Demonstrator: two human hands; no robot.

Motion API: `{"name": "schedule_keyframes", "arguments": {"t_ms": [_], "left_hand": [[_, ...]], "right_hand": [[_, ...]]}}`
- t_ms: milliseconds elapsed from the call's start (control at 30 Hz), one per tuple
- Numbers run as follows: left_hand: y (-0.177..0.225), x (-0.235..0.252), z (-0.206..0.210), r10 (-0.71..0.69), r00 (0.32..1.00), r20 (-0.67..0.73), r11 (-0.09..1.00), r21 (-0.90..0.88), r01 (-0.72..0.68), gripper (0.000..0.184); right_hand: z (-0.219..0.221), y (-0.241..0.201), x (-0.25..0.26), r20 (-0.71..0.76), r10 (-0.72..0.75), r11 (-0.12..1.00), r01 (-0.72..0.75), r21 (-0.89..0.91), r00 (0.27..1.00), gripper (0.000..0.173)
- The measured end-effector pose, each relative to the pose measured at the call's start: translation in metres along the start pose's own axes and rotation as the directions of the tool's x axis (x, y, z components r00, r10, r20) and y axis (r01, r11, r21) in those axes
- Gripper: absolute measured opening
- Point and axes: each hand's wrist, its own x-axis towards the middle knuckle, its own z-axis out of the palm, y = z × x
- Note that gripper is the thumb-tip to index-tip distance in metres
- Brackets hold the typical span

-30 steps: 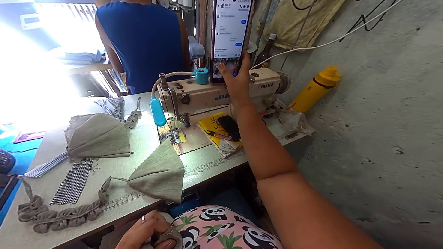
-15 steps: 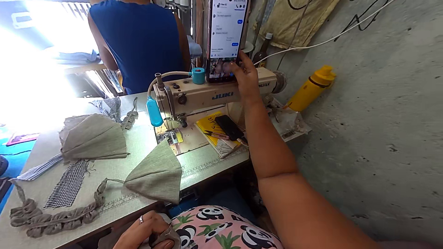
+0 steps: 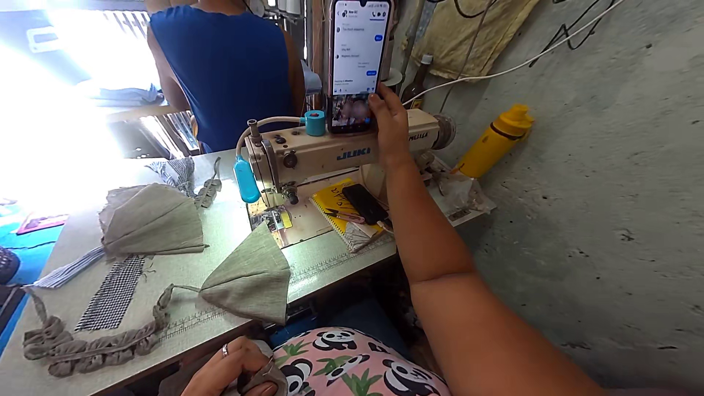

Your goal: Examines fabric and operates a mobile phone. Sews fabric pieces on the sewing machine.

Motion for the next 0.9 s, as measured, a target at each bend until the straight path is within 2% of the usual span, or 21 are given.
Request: {"name": "schedule_keyframes", "arguments": {"t_ms": [100,233,300,433,533,667,800,900], "left_hand": [[-0.001,0.000,0.001,0.003,1.000,0.003,1.000,0.002,-0.003,0.010],[-0.002,-0.001,0.002,0.006,1.000,-0.011,1.000,0.009,-0.006,0.010],[-0.002,-0.002,0.001,0.004,1.000,-0.014,1.000,0.007,-0.004,0.011],[-0.003,-0.004,0.001,0.002,1.000,-0.015,1.000,-0.001,-0.002,0.012],[-0.003,-0.003,0.001,0.004,1.000,-0.013,1.000,-0.003,-0.004,0.011],[-0.003,-0.002,0.002,0.010,1.000,-0.005,1.000,0.014,-0.010,0.011],[-0.003,-0.002,0.002,0.005,1.000,-0.010,1.000,0.009,-0.005,0.011],[-0.002,-0.003,0.002,-0.003,1.000,-0.011,1.000,0.001,0.003,0.011]], "right_hand": [[0.001,-0.004,0.003,-0.048,0.034,0.999,-0.033,0.018,0.998,0.043],[0.004,-0.001,0.008,-0.098,0.017,0.999,-0.022,-0.049,0.995,0.041],[0.002,0.001,0.007,-0.078,0.021,0.999,-0.023,-0.027,0.997,0.042],[-0.006,-0.002,-0.001,0.062,0.034,0.999,-0.034,0.005,0.997,0.045],[-0.011,-0.002,-0.005,0.164,0.050,0.999,-0.049,-0.013,0.985,0.064],[-0.008,-0.002,-0.006,0.194,0.054,0.998,-0.050,-0.025,0.980,0.083],[-0.002,-0.002,-0.008,0.169,0.054,0.998,-0.049,-0.031,0.984,0.088],[0.012,-0.002,-0.008,0.063,0.021,0.979,-0.008,-0.205,0.998,0.101]]}}
